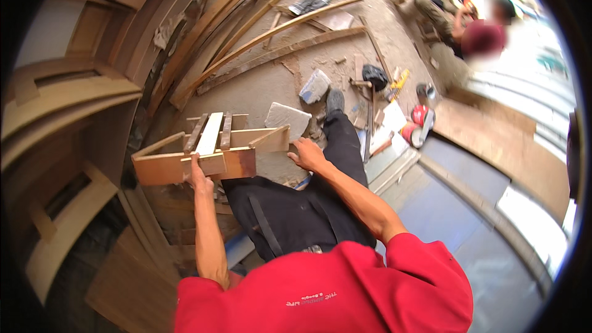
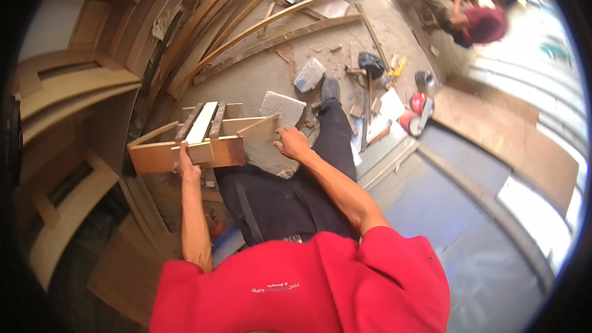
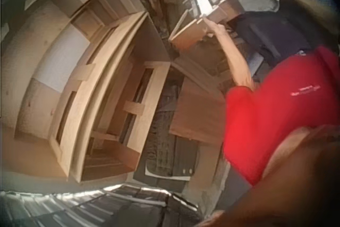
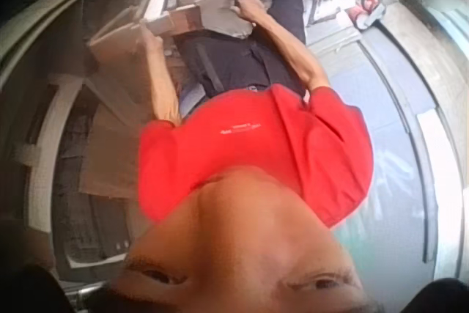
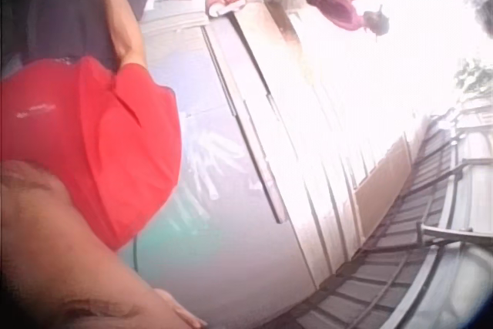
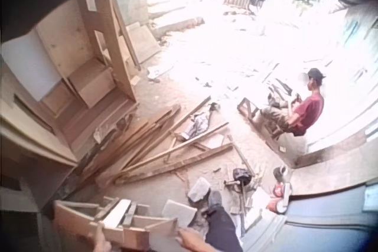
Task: The person sits on the floor and assembles a wooden frame by fitting together several wooden planks and slats. They repeatedly pick up, align, and insert pieces into a partially built structure, occasionally adjusting the position of the frame and surrounding debris.
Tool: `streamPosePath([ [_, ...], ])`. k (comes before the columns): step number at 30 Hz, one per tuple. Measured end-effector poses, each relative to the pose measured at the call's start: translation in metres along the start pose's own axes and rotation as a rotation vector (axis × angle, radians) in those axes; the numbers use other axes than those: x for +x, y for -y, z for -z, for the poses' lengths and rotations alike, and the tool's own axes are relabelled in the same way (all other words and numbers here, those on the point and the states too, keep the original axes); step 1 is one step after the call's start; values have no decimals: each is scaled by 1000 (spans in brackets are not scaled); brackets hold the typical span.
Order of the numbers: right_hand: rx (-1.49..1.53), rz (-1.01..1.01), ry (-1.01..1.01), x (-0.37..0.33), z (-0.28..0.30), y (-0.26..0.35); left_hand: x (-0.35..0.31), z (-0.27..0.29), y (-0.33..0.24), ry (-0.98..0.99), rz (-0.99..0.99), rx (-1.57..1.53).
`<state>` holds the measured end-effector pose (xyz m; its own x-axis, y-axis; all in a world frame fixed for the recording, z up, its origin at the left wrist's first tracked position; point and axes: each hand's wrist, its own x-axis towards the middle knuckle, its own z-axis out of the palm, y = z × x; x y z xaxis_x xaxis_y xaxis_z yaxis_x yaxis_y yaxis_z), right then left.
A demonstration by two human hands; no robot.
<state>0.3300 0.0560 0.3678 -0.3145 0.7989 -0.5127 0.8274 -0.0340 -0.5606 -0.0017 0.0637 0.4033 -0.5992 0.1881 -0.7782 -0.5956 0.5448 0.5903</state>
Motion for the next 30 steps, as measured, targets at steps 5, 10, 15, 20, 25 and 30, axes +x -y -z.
streamPosePath([
  [5,30,88,177,35,12,-100,45,-39,28,-80,-325,99],
  [10,72,28,331,73,12,-172,92,-53,50,-235,-459,429],
  [15,80,148,453,137,-3,-213,96,-82,36,-51,-505,575],
  [20,19,341,513,202,-28,-230,118,-99,58,26,-634,808],
  [25,-66,480,470,228,-40,-240,128,-103,73,78,-760,778],
  [30,-694,657,316,220,-39,-234,145,-110,87,21,-918,548],
])
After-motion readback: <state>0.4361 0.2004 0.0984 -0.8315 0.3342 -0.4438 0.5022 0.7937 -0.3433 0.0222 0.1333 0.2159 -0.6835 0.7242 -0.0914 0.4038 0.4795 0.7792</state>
